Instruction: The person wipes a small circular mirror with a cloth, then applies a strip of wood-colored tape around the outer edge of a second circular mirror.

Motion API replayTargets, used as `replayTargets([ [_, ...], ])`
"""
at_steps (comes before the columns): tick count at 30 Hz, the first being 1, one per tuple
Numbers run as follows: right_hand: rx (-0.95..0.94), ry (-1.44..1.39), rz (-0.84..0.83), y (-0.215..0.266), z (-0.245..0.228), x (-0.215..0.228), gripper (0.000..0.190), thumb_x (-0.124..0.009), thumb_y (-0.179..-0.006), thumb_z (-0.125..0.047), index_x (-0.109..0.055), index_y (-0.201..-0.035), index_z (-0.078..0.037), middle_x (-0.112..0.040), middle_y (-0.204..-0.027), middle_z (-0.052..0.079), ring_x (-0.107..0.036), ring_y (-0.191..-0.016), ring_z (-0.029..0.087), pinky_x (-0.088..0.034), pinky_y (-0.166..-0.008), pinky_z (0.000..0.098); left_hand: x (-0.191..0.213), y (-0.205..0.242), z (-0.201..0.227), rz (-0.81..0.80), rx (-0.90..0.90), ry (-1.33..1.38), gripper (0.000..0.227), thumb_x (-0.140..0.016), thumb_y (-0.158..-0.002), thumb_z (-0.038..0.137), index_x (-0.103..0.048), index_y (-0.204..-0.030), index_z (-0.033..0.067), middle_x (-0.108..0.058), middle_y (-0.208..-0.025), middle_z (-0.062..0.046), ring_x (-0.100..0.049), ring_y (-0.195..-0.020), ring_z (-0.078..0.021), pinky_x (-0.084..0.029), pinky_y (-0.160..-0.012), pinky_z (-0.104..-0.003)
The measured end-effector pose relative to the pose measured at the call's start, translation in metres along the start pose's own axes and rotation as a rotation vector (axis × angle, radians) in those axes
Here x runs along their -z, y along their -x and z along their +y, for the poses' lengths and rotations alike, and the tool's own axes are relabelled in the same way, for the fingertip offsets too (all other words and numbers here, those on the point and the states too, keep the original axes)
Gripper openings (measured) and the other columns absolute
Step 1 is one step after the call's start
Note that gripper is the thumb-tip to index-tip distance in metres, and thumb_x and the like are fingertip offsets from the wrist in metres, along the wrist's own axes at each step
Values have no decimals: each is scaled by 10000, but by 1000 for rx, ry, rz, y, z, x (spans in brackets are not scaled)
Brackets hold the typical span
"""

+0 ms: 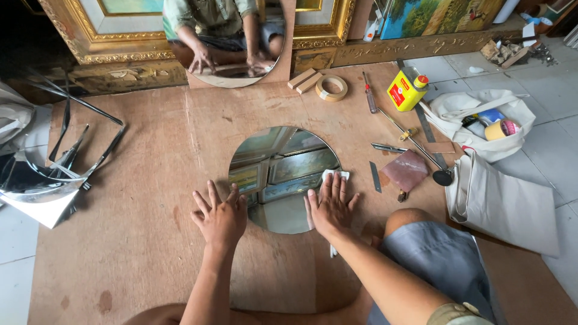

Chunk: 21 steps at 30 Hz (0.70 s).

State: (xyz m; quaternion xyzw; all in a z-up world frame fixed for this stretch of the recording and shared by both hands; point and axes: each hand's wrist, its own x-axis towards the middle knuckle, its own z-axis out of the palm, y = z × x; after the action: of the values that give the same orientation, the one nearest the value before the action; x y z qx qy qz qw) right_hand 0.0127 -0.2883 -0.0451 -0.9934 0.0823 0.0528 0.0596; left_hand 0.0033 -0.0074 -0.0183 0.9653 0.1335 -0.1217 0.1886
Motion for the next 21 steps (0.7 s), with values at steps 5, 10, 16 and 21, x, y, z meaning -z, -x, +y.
replayTargets([
  [5,196,48,-150,65,-61,18,937,-172,-1105,-705,-92,-1794,-75,16,-1878,211,31,-1731,395,44,-1307,763,0,1,3,41,-14,33,615,-345,-1120,602,-497,-1689,428,-110,-1918,-134,-1,-1729,-543,-222,-1258,-741],
  [10,452,49,-328,54,-76,46,1017,35,-937,-793,22,-1805,-264,106,-1908,8,115,-1748,255,153,-1319,732,0,2,2,75,0,56,612,-298,-1111,619,-485,-1673,466,-78,-1915,-123,30,-1730,-535,-184,-1267,-761],
  [16,-63,-45,-154,-43,-25,56,841,-44,-1095,-652,27,-1816,-226,110,-1915,25,93,-1755,266,83,-1332,759,-1,-1,0,171,-9,6,560,-360,-1109,605,-547,-1625,495,-138,-1907,-119,-39,-1720,-559,-265,-1216,-749],
  [21,68,-8,-73,-87,-59,26,871,-120,-1108,-648,-45,-1811,-139,34,-1913,83,42,-1754,331,73,-1305,784,2,-1,5,101,-12,-37,565,-416,-1106,609,-511,-1644,461,-97,-1907,-115,-6,-1725,-559,-244,-1243,-797],
])
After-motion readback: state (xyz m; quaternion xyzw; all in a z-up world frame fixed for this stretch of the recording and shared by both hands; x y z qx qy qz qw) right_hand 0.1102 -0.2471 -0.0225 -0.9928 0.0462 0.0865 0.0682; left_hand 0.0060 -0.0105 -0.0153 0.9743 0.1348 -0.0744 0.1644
